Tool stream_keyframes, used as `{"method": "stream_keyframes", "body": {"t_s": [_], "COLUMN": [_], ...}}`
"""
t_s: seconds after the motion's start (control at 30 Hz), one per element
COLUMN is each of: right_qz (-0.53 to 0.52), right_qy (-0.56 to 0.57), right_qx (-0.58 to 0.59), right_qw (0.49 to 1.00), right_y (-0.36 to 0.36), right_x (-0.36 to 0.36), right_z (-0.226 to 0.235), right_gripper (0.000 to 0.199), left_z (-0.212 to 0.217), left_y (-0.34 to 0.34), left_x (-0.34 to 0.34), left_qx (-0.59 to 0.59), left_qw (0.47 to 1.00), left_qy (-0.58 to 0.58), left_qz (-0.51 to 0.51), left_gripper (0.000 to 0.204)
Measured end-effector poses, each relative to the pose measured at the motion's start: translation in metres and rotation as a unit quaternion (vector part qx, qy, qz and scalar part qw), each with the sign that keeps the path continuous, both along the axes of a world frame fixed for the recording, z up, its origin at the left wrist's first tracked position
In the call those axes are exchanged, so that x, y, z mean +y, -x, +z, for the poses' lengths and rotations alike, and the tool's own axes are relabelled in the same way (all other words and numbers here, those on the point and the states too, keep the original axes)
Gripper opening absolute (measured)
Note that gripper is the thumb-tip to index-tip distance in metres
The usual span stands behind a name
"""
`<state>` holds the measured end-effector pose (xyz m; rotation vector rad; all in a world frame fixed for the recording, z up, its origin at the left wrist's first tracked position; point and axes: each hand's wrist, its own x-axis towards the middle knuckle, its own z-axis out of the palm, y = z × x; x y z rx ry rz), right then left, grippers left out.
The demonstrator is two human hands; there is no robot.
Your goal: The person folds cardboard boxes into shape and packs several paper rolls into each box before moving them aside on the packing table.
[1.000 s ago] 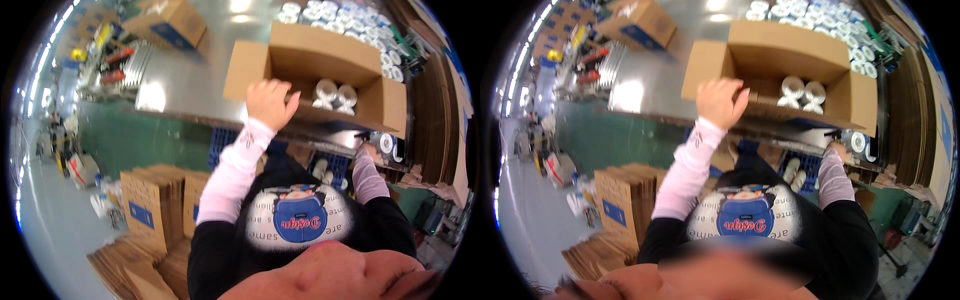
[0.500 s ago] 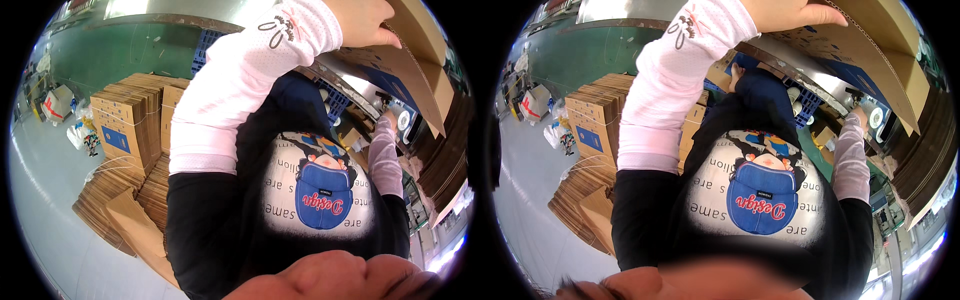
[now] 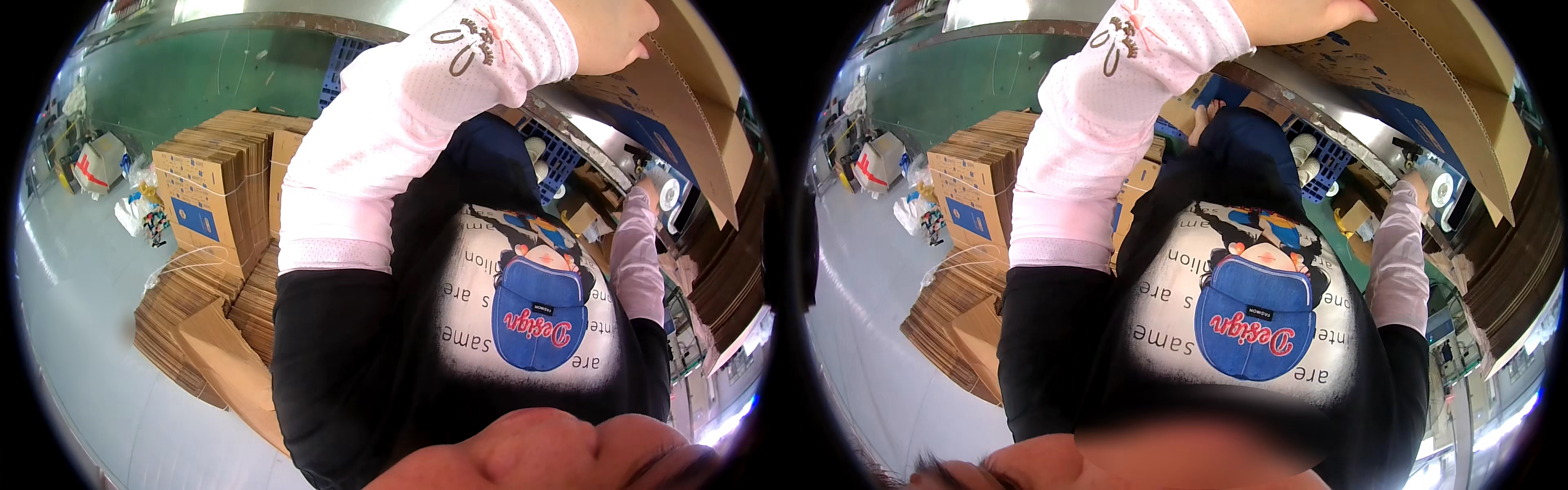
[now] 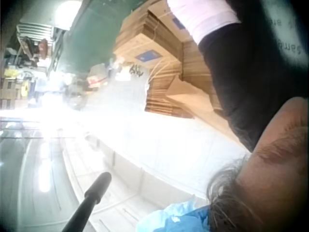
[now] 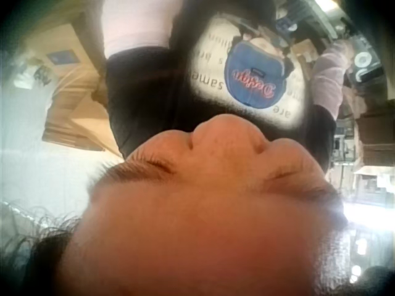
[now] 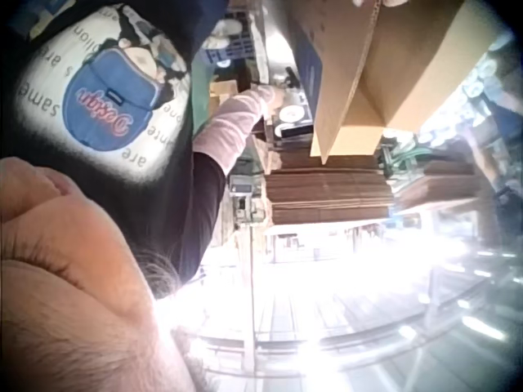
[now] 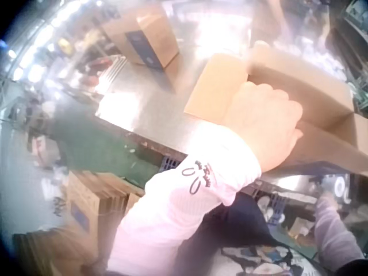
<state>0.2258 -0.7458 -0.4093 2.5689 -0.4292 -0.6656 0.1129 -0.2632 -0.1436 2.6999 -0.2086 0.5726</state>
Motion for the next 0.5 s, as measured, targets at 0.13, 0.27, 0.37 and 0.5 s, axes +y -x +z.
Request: {"method": "stream_keyframes", "body": {"t_s": [0.13,0.27,0.37,0.5], "right_qz": [-0.013,-0.027,0.010,0.006], "right_qy": [-0.019,0.014,-0.008,-0.009], "right_qx": [-0.041,-0.021,-0.016,-0.023], "right_qw": [0.999,0.999,1.000,1.000], "right_y": [0.001,0.004,0.018,0.020], "right_x": [-0.004,0.001,0.038,0.037], "right_z": [-0.004,-0.001,0.034,0.038], "right_gripper": [0.043,0.041,0.038,0.037], "left_z": [-0.007,-0.006,-0.003,0.003], "left_y": [-0.002,-0.003,-0.003,-0.002], "left_x": [0.000,-0.001,-0.001,-0.002], "left_qx": [-0.046,-0.083,-0.044,-0.059], "left_qw": [0.999,0.995,0.999,0.997], "left_qy": [0.021,0.045,0.021,0.041], "left_qz": [-0.008,-0.024,-0.012,-0.024], "left_gripper": [0.020,0.018,0.017,0.018]}}
